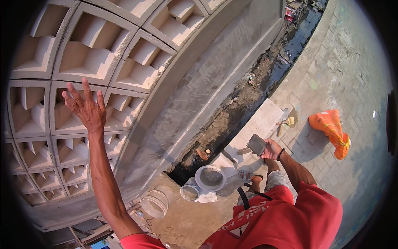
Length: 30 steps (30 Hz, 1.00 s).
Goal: The person smooths a wet plaster surface on a curved wall using a hand trowel. They repeatedly dip the trowel into a bucket of water and continue smoothing the wall around a decorative lattice pattern.
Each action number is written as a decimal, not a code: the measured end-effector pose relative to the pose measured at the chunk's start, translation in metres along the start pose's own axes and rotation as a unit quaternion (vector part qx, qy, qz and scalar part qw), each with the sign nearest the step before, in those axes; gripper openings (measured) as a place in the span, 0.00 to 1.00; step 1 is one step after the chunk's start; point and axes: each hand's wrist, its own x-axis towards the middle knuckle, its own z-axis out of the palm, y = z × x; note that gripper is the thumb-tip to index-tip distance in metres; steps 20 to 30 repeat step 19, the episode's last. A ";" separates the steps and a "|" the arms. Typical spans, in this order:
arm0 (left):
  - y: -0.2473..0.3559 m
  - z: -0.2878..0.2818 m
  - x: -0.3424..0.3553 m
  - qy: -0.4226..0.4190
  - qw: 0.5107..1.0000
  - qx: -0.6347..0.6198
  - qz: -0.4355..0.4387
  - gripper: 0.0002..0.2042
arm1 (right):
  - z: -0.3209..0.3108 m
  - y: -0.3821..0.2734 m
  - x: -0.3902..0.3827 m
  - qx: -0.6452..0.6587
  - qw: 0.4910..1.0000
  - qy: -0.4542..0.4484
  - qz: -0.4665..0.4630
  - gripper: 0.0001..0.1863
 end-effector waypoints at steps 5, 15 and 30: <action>0.011 0.025 0.029 -0.029 0.997 -0.014 0.072 0.27 | 0.028 -0.040 0.017 0.041 0.997 -0.039 -0.054 0.30; 0.030 0.049 0.057 -0.039 0.995 0.034 0.086 0.26 | 0.116 -0.132 0.064 0.128 0.965 -0.151 -0.169 0.26; 0.026 0.053 0.058 -0.039 0.994 0.050 0.090 0.27 | 0.162 -0.190 0.094 0.116 0.941 -0.174 -0.267 0.28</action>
